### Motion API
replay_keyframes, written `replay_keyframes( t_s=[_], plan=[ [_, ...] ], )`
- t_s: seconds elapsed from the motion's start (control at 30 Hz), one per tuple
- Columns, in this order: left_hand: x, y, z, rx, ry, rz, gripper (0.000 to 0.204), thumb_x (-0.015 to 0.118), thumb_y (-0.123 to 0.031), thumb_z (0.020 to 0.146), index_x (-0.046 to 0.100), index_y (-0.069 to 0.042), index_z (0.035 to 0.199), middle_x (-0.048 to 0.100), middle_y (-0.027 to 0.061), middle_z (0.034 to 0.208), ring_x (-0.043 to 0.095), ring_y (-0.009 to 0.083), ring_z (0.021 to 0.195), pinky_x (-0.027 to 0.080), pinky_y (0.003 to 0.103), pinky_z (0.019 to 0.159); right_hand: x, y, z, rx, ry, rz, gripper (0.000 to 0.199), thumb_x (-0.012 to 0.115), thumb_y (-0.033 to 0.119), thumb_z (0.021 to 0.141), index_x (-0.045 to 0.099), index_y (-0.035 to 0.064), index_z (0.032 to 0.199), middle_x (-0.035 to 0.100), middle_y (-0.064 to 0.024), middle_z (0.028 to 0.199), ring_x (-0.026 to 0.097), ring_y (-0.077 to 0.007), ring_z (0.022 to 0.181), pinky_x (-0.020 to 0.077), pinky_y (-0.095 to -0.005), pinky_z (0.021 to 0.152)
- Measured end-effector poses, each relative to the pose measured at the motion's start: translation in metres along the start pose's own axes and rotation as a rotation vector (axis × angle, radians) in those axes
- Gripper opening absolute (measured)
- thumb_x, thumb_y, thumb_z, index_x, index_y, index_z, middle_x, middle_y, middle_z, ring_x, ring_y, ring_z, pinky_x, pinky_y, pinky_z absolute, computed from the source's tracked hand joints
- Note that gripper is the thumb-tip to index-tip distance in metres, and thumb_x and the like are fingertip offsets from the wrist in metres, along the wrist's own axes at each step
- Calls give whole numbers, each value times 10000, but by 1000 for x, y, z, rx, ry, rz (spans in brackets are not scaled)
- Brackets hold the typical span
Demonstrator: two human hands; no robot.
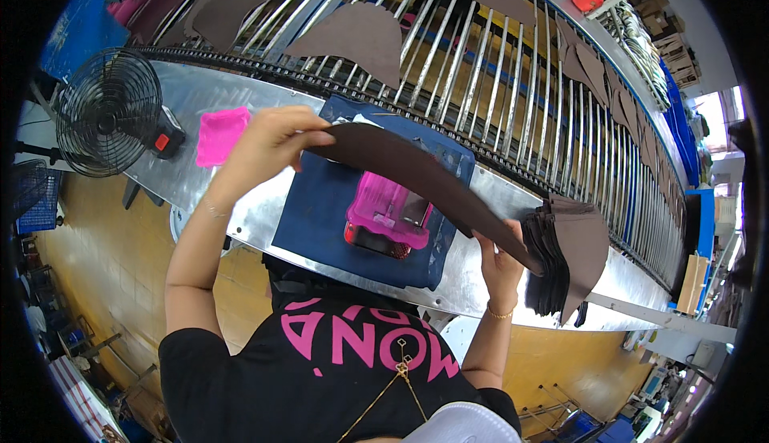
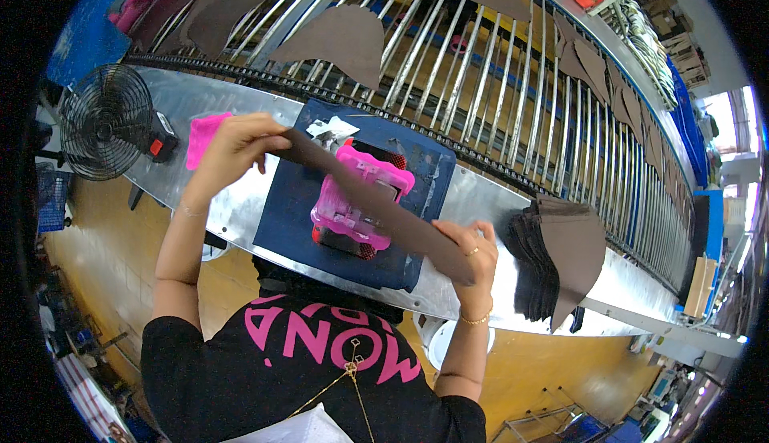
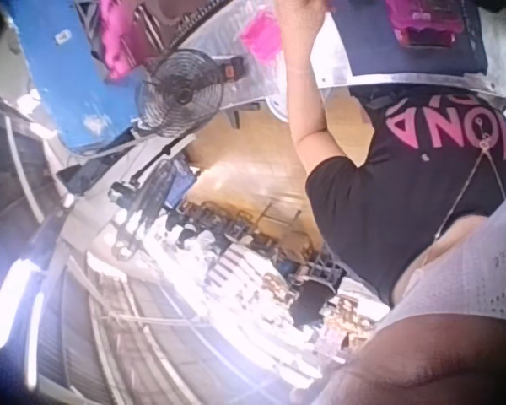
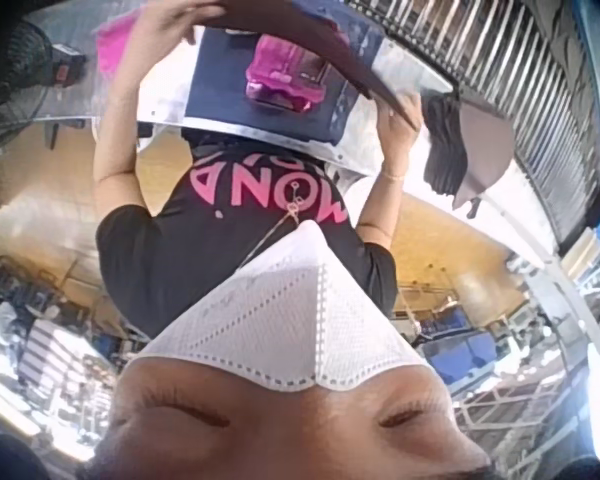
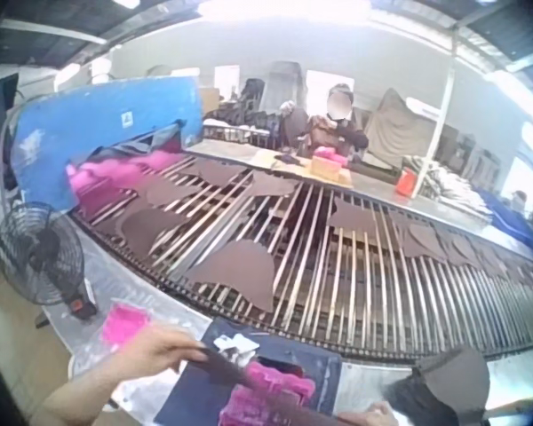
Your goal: The person applies dark adhesive to a pink roller tool using a ladle, then rolls the adhesive onto brown fabric pieces. They repeatedly pick up fabric pieces, apply the adhesive, and place them onto a metal rack.
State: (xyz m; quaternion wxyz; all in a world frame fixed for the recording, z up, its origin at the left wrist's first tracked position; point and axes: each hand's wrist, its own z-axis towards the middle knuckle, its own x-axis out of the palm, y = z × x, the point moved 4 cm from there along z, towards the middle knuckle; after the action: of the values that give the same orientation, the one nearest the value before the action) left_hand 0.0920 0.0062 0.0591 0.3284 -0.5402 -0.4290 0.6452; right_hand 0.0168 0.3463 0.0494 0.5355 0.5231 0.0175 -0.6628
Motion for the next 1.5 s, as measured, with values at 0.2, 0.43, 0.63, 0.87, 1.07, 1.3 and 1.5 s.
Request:
replay_keyframes(
  t_s=[0.2,0.43,0.63,0.87,1.07,1.3,1.5],
  plan=[
    [66,-33,22,530,131,217,91,689,-29,757,678,-23,847,603,59,784,620,197,662,494,285,555,-56,-37,-74,385,-77,-70,158,756,29,717,690,-19,853,675,-128,760,589,-174,662,444,-304,659],
    [122,-70,33,604,452,173,134,729,-136,733,687,-36,811,613,58,756,610,252,645,467,339,581,-160,-36,-111,613,-236,-129,125,725,28,758,636,-34,695,571,-37,588,459,-86,547,357,-244,522],
    [116,-86,63,178,726,-313,200,705,-125,813,669,23,944,659,36,735,529,80,557,421,249,515,-186,-23,-65,529,-376,200,123,657,59,844,612,-49,879,477,22,643,352,-35,587,232,-181,504],
    [74,-97,80,-270,798,-733,280,640,-78,855,603,60,1096,490,-58,608,267,2,419,169,180,373,-153,-27,-6,556,-301,785,429,604,28,866,478,-91,1258,669,-164,1034,654,-112,839,509,-198,734],
    [51,-108,86,-96,709,-591,250,640,-98,857,629,32,1071,502,-60,636,340,-30,489,204,156,404,-147,-51,4,412,-164,801,462,642,91,868,457,2,1282,642,-113,1125,619,-75,897,479,-177,747],
    [13,-164,126,624,327,261,276,620,-137,859,628,41,1070,623,55,782,564,113,723,453,262,699,-158,-51,117,359,-372,400,301,648,172,890,557,56,1152,587,28,799,465,1,594,342,-128,505],
    [-46,-178,148,426,371,463,206,554,-51,750,666,0,915,664,151,763,632,250,666,486,382,616,-136,-51,208,224,-247,348,216,650,194,891,593,67,1057,499,69,665,370,10,474,292,-148,412]
  ],
)
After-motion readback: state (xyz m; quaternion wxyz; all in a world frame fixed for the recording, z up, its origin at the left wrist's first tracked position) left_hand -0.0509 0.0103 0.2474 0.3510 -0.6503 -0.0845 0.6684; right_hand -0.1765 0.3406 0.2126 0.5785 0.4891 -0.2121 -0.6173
